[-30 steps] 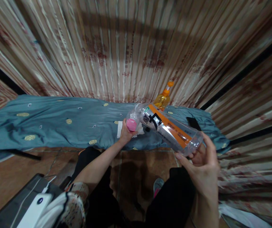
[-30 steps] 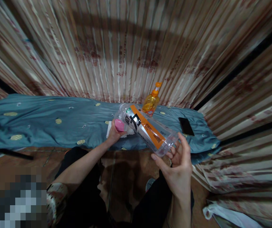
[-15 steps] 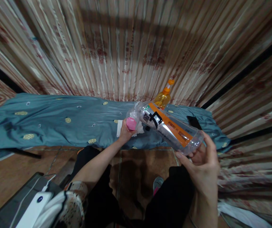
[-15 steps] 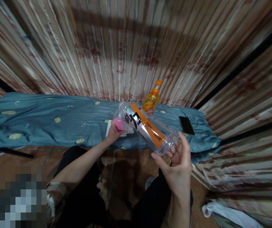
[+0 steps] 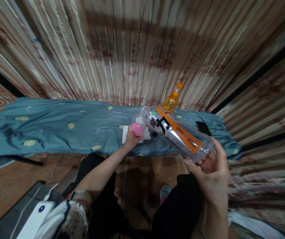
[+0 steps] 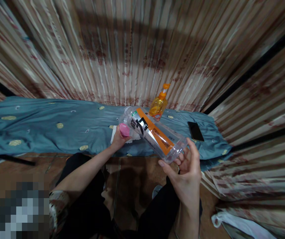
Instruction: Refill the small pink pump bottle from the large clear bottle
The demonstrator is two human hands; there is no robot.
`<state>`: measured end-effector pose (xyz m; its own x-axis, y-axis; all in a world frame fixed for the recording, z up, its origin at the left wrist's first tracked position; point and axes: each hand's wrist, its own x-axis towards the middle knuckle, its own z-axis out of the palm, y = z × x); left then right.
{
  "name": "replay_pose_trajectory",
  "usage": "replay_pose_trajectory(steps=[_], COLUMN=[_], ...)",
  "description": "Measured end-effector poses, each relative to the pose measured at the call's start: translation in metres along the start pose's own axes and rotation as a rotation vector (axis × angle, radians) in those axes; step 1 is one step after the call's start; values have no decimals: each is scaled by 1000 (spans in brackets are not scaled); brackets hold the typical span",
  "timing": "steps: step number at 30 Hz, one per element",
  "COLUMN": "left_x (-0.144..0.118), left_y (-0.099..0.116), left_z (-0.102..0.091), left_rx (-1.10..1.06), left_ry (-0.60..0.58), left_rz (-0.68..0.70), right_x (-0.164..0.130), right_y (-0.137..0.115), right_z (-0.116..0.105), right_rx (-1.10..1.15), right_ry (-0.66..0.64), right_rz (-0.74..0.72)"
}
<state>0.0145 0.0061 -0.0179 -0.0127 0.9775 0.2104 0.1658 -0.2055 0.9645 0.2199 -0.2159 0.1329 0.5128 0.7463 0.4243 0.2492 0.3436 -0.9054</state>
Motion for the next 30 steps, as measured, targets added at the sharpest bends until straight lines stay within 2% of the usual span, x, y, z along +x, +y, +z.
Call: replay_pose_trajectory(steps=[30], left_x=[1], left_y=[-7], left_z=[2], left_rx=[-3], left_ry=[6], left_rz=[42], right_x=[-1], right_y=[-3], right_z=[-1], right_rx=[-38], right_ry=[-5], right_rz=[-14])
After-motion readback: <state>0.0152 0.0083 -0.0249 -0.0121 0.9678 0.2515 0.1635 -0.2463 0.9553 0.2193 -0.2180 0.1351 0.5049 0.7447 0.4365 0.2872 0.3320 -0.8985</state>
